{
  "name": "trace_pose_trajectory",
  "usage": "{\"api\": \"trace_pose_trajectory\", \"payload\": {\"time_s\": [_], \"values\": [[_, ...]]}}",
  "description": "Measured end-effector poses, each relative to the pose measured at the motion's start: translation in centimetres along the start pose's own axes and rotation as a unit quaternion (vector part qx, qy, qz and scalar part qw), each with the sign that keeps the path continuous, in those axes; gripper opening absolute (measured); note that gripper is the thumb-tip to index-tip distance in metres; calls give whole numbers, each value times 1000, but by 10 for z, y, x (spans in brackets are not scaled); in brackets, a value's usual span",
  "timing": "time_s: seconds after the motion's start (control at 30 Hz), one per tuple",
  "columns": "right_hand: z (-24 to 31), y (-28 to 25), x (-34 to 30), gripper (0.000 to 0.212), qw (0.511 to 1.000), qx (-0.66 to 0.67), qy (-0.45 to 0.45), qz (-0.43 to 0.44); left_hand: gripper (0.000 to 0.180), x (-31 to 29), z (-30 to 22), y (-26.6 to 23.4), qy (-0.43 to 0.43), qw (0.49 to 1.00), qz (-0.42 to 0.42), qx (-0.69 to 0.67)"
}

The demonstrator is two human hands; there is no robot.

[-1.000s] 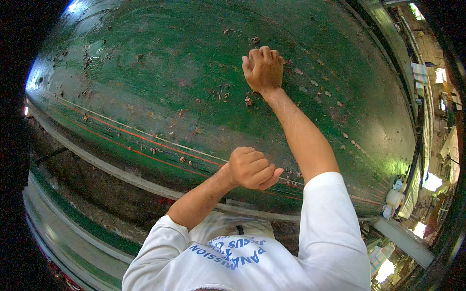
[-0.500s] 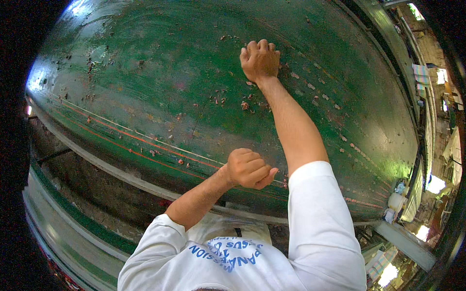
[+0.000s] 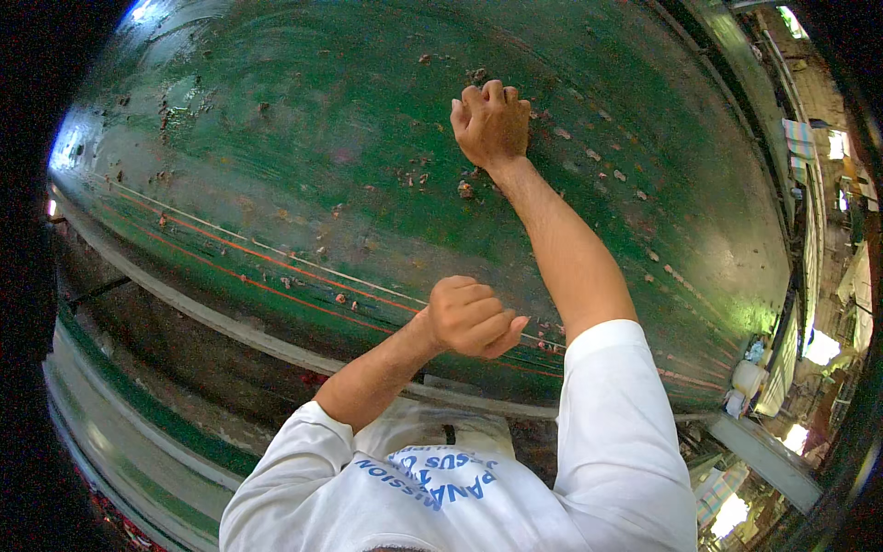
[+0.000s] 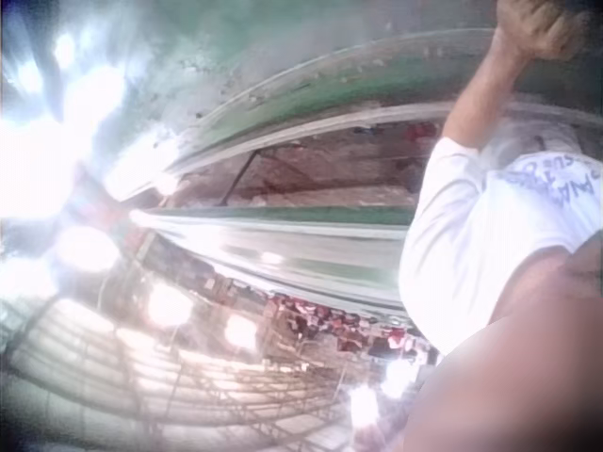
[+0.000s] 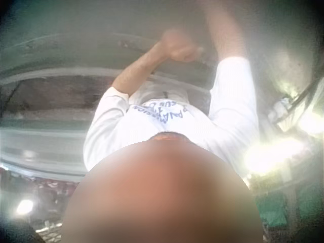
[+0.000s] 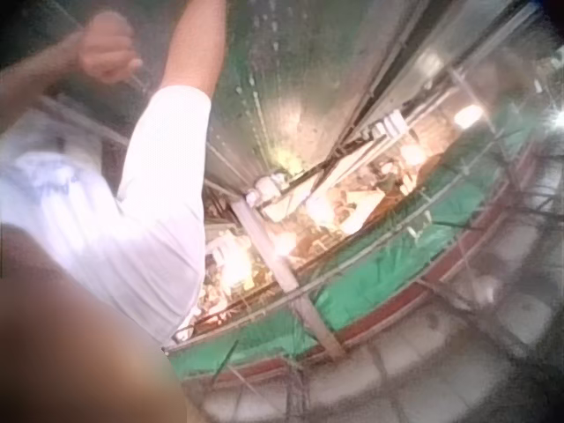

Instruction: The person scrapes the green hull of a boat with a handheld tool, removing barnacles and marine growth. The person works methodically along the hull, moving from one section to another while standing on a platform.

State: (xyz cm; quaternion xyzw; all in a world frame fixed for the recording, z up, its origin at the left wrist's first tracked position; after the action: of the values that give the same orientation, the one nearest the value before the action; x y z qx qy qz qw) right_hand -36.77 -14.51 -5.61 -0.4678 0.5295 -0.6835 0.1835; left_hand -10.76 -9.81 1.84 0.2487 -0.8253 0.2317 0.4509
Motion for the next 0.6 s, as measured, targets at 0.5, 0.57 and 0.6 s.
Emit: {"api": "trace_pose_trajectory", "payload": {"time_s": [0.5,0.57,0.6], "values": [[-10,2,12,25,999,2,34,-38,38,-9,-9,12,20,998,50,-30],[-15,7,26,24,995,-43,76,-55,37,-12,-6,12,25,997,66,-32],[-16,7,23,25,996,-32,72,-50,37,-12,-5,14,28,997,71,-33]]}}
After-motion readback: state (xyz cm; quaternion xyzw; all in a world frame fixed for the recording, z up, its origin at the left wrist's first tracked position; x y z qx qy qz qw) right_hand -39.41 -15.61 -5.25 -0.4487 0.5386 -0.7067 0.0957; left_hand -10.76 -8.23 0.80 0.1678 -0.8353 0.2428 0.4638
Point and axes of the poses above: each hand's wrist, its own x-axis towards the middle knuckle, its own y-axis out of the palm, z = x × y, the point moved 1 cm from there along x, towards the middle knuckle, and after that the axes turned 4 degrees about -x, right-handed, at the moved point
